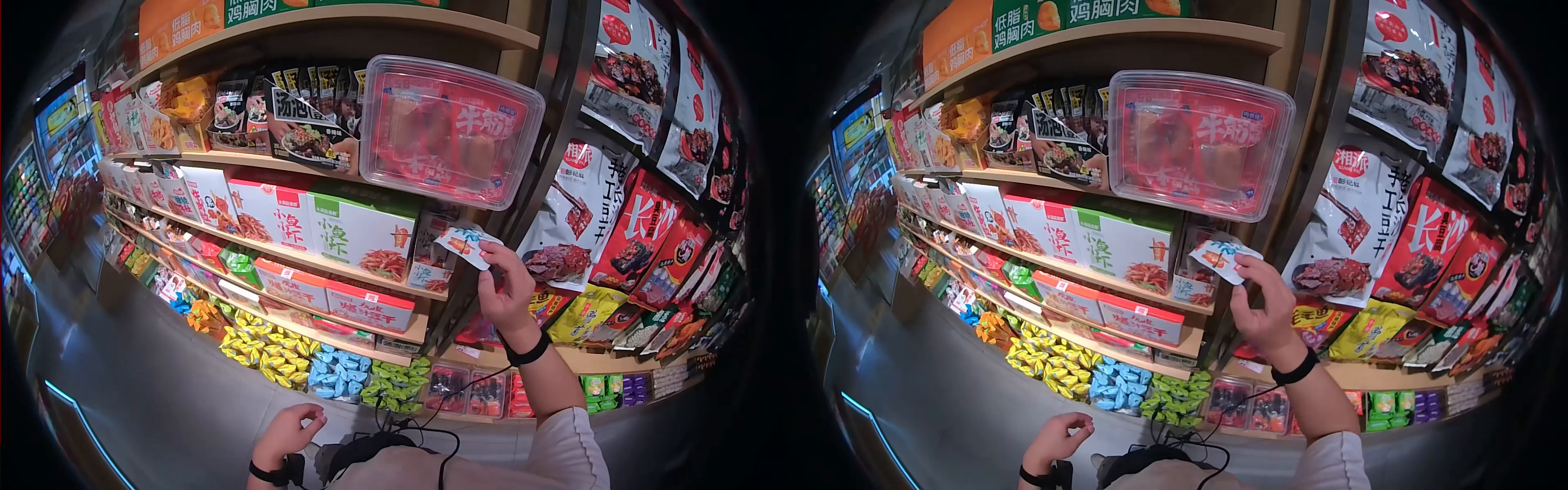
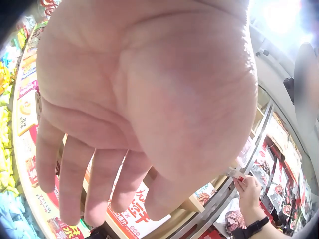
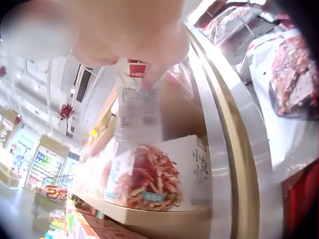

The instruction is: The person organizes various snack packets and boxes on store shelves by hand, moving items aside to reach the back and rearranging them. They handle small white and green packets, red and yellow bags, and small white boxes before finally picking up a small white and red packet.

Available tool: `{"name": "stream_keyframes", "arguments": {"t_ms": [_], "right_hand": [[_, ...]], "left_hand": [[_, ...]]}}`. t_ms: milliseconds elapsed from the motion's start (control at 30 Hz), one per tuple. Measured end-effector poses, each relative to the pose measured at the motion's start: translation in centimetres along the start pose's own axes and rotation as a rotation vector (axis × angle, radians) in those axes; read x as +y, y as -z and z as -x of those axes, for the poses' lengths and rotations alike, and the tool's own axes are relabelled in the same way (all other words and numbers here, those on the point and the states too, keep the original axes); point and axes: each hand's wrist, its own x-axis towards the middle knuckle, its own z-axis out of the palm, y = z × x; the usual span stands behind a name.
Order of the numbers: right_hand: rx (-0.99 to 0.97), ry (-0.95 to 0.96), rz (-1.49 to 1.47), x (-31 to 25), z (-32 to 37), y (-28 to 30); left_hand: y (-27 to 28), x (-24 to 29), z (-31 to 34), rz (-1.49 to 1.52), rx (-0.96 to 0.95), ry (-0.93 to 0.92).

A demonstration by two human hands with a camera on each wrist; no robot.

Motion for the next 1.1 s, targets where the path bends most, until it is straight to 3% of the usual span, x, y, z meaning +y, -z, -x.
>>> {"name": "stream_keyframes", "arguments": {"t_ms": [100,167,233,300,333,433,467,533,600,667,700,800,867,933,967,1100], "right_hand": [[-0.138,-0.094,-0.270,-1.0,2.8,3.8],[-0.289,-0.248,-0.405,-3.3,3.5,4.2],[-0.484,-0.452,-0.640,-5.8,3.9,3.7],[-0.722,-0.644,-0.933,-6.9,4.2,3.6],[-0.716,-0.645,-0.932,-7.2,4.2,3.4],[-0.684,-0.768,-1.101,-7.0,2.9,3.0],[-0.673,-0.770,-1.097,-6.9,2.1,3.2],[-0.579,-1.002,-0.959,-6.6,0.8,3.9],[-0.530,-1.014,-0.917,-6.6,0.7,4.0],[-0.779,-0.948,-0.727,-6.3,1.0,3.8],[-0.785,-0.924,-0.688,-6.3,1.3,3.5],[-0.757,-1.057,-0.617,-6.8,0.6,3.0],[-0.724,-1.000,-0.698,-6.5,1.3,2.5],[-0.712,-0.892,-0.688,-6.4,0.9,1.8],[-0.739,-0.798,-0.590,-6.0,0.7,1.4],[-0.614,-0.825,-0.518,-3.5,-0.8,0.7]], "left_hand": [[-0.2,0.5,-0.7,0.066,-0.006,-0.080],[-0.4,1.5,-1.8,0.286,-0.021,-0.223],[-0.2,6.6,-2.8,0.245,0.023,-0.478],[-1.2,10.3,-4.2,0.397,-0.019,-0.577],[-1.4,11.2,-4.9,0.395,-0.025,-0.578],[-0.9,13.5,-7.1,0.188,-0.455,-0.571],[-1.2,14.0,-7.1,0.183,-0.465,-0.573],[-2.3,15.5,-7.2,0.480,-0.389,-0.451],[-3.4,15.5,-8.2,0.467,-0.381,-0.405],[-5.2,14.6,-9.7,0.507,-0.255,-0.402],[-5.6,14.8,-10.0,0.575,-0.269,-0.408],[-5.6,15.4,-9.0,0.710,-0.229,-0.392],[-5.9,15.5,-9.1,0.736,-0.204,-0.413],[-5.9,15.7,-9.4,0.816,-0.146,-0.313],[-5.8,15.6,-9.6,0.798,-0.137,-0.327],[-4.6,15.0,-9.3,0.750,-0.268,-0.302]]}}
